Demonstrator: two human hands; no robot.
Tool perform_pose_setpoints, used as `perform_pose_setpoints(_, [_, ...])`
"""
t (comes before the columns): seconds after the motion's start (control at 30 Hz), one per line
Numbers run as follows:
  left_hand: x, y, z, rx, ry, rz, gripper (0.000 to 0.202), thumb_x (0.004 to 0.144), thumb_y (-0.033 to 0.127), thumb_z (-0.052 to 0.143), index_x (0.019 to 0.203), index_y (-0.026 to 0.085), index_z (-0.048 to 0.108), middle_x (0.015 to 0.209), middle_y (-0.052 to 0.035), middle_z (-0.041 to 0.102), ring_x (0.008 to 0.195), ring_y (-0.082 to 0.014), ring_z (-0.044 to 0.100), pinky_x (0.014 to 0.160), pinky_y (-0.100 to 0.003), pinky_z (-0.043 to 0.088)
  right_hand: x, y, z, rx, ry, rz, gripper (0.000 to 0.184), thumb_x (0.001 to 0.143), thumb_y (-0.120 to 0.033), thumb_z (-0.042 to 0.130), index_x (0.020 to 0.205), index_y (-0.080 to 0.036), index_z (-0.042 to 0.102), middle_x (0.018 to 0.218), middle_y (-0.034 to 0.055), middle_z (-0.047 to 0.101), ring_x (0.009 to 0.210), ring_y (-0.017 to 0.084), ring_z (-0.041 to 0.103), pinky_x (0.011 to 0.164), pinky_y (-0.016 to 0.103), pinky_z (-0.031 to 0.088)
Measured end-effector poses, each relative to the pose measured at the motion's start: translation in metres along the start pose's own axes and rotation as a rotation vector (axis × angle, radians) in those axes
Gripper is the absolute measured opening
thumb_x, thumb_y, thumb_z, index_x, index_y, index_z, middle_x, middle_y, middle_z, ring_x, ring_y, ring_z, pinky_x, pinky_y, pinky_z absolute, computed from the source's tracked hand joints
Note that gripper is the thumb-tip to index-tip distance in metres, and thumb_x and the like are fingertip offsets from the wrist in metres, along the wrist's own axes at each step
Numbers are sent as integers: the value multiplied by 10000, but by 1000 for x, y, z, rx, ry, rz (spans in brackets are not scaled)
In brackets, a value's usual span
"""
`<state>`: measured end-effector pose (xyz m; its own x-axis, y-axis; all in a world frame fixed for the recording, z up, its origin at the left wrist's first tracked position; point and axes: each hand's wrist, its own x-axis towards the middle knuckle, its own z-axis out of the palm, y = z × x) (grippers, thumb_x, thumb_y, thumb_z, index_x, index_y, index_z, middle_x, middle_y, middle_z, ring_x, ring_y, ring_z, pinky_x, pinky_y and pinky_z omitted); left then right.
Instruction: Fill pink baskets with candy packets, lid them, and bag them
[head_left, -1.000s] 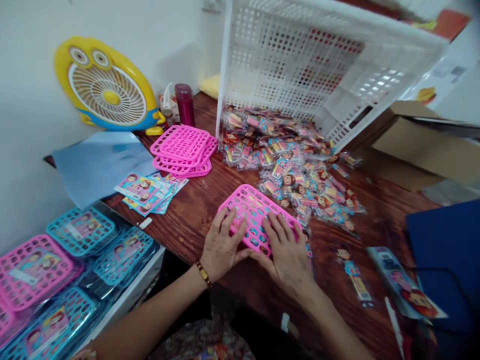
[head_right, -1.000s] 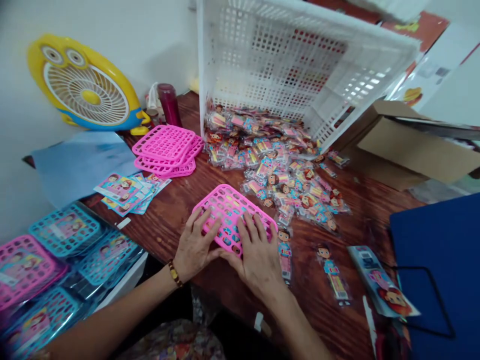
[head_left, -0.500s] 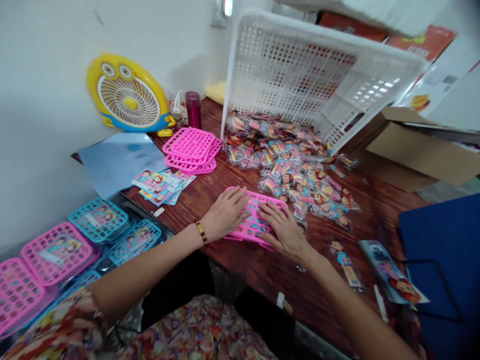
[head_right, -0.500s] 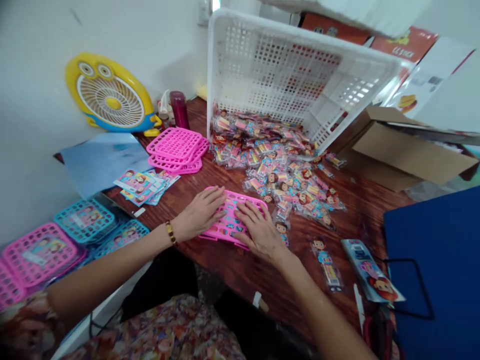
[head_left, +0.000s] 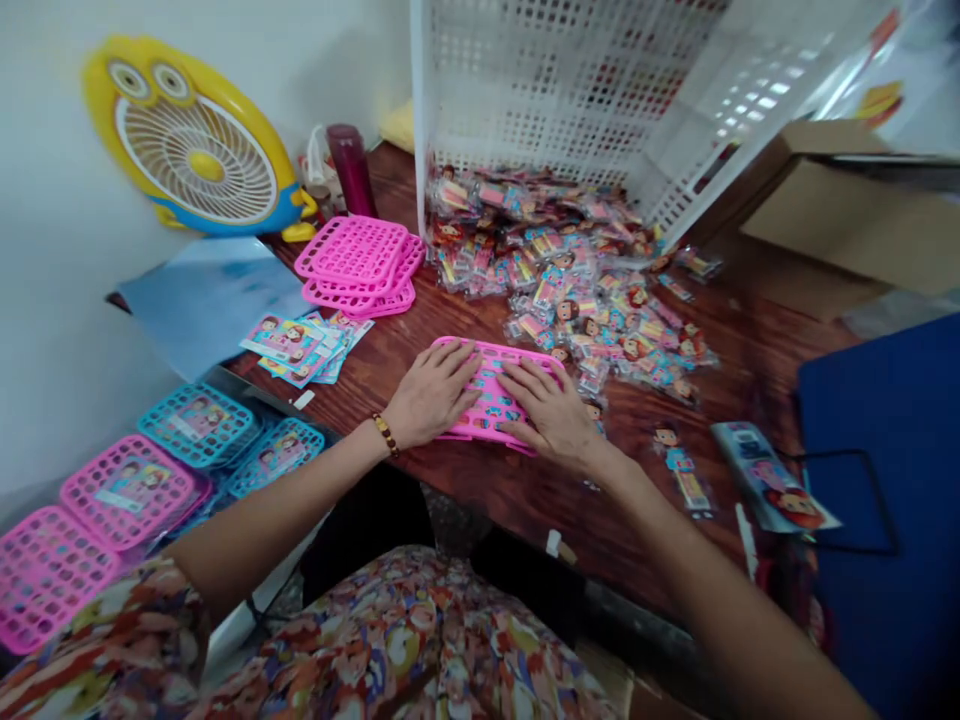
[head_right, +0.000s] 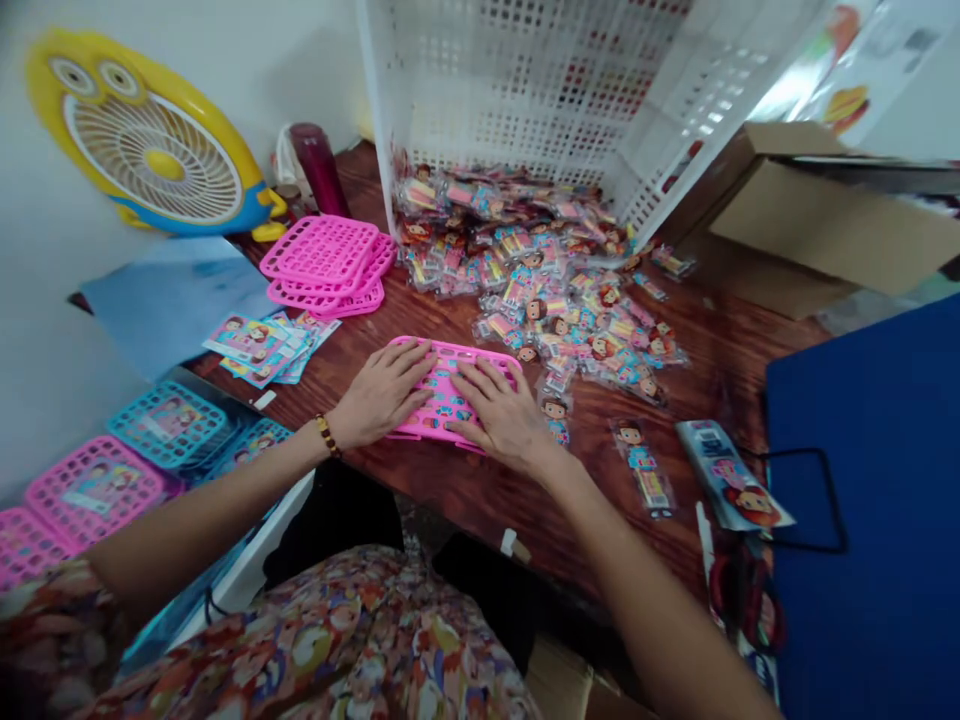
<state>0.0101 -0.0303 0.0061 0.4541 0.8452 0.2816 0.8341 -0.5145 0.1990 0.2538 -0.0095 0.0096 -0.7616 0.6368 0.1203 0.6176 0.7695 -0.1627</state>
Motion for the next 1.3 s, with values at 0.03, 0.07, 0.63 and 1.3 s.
perform_pose_setpoints(0.03, [3,-1,-3,5,-25,7,489,981,412,402,1371,128,483,1468,-133,468,1379,-287,373,1139,-478,322,0,2,-2,31,-9,-6,626,965,-560,420,1488,-220,361,1552,77,354,1456,256,252,1185,539,138])
perform_pose_setpoints(0.07, [6,-2,-8,8,-54,8,472,972,414,427,1353,145,503,1447,-122,490,1348,-285,407,1109,-465,360,1,3,-6,63,-14,-13,612,966,-555,421,1476,-218,383,1549,81,360,1448,247,273,1181,525,169])
perform_pose_setpoints(0.63, [26,13,1,157,-32,-27,589,964,554,345,1433,206,423,1515,-116,418,1417,-332,332,1154,-547,259,9,-3,19,15,193,195,621,962,-539,399,1451,-158,438,1514,132,403,1412,344,299,1083,535,383])
perform_pose_setpoints(1.3, [9,22,-5,145,11,-142,517,979,468,368,1396,178,469,1494,-125,446,1414,-318,340,1169,-587,240,23,-36,12,-102,134,234,578,991,-481,351,1464,-152,408,1541,131,350,1421,316,319,1064,530,372])
